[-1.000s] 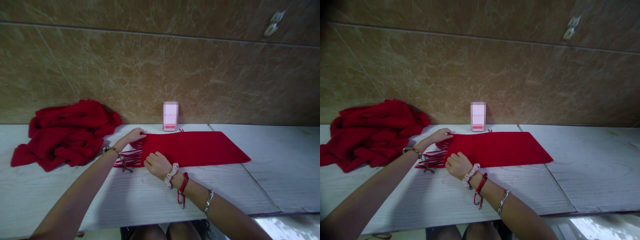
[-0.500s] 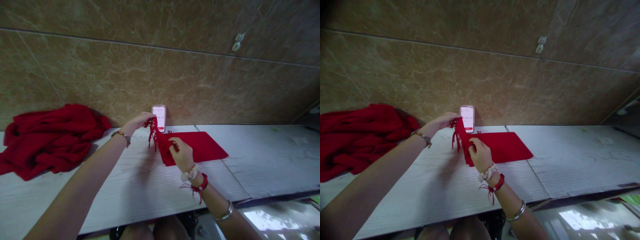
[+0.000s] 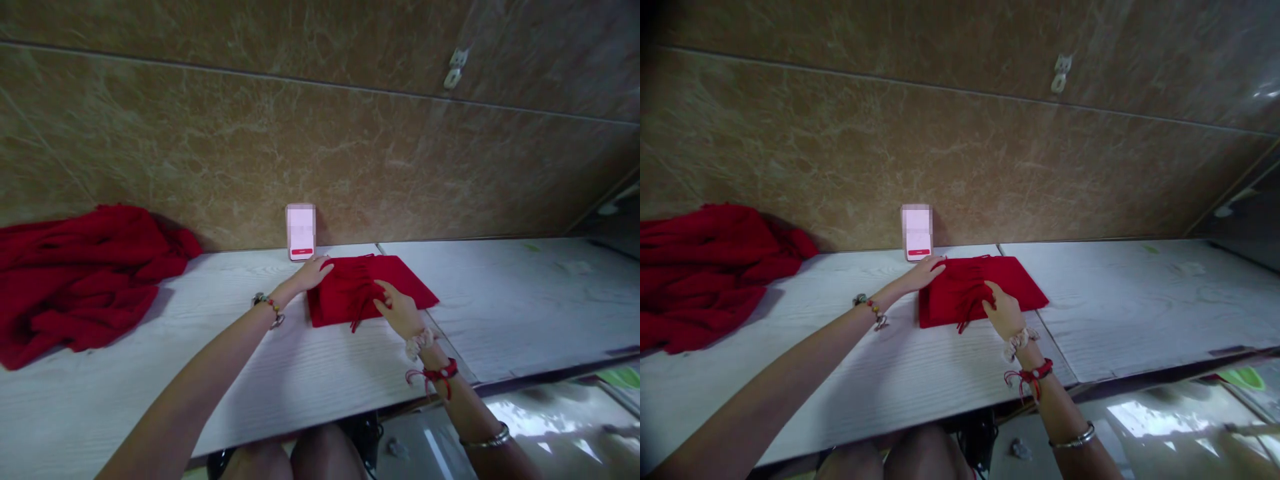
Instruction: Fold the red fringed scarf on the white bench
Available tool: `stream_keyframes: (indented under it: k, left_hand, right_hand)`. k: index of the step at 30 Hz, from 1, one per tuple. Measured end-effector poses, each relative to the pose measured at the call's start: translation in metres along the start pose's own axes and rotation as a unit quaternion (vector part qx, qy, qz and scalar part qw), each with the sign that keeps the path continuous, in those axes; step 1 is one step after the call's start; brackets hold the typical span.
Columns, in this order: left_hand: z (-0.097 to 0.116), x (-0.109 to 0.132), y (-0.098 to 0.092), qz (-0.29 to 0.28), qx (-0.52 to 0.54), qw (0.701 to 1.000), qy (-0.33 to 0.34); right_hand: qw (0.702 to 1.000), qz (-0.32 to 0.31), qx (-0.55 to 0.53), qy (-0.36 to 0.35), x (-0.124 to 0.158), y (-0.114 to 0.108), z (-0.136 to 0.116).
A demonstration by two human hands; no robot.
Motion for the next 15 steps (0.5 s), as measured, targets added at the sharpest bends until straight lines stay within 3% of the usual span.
stream_keyframes:
  k: [4, 6, 10, 12, 15]
  left_hand:
    - [-0.011, 0.037, 0.001, 0.058, -0.090, 0.993, 0.049]
    - [-0.008, 0.045, 0.009, 0.050, -0.141, 0.985, 0.083]
    - [-0.004, 0.048, 0.032, -0.053, -0.198, 0.976, 0.078]
    - [-0.005, 0.048, 0.037, -0.073, -0.213, 0.972, 0.065]
    - [-0.008, 0.051, 0.037, -0.063, -0.224, 0.969, 0.080]
  right_hand:
    - [0.997, 0.067, -0.043, 0.022, -0.008, -0.011, -0.001]
    - [0.995, 0.082, -0.056, 0.030, -0.011, -0.015, 0.003]
    - [0.999, -0.033, -0.001, 0.012, -0.013, -0.011, 0.016]
    - [0.996, -0.082, 0.026, -0.013, -0.016, -0.011, 0.022]
    - [0.996, -0.070, 0.041, -0.024, -0.027, -0.014, 0.030]
Point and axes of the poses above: each hand's wrist, its own x-axis away from the middle knuckle, its own y-axis out of the palm, z = x × y, the point moved 4 cm from there along -x, towards the middle knuckle, and after that the axes turned 6 degrees about x, right-handed, at the moved point
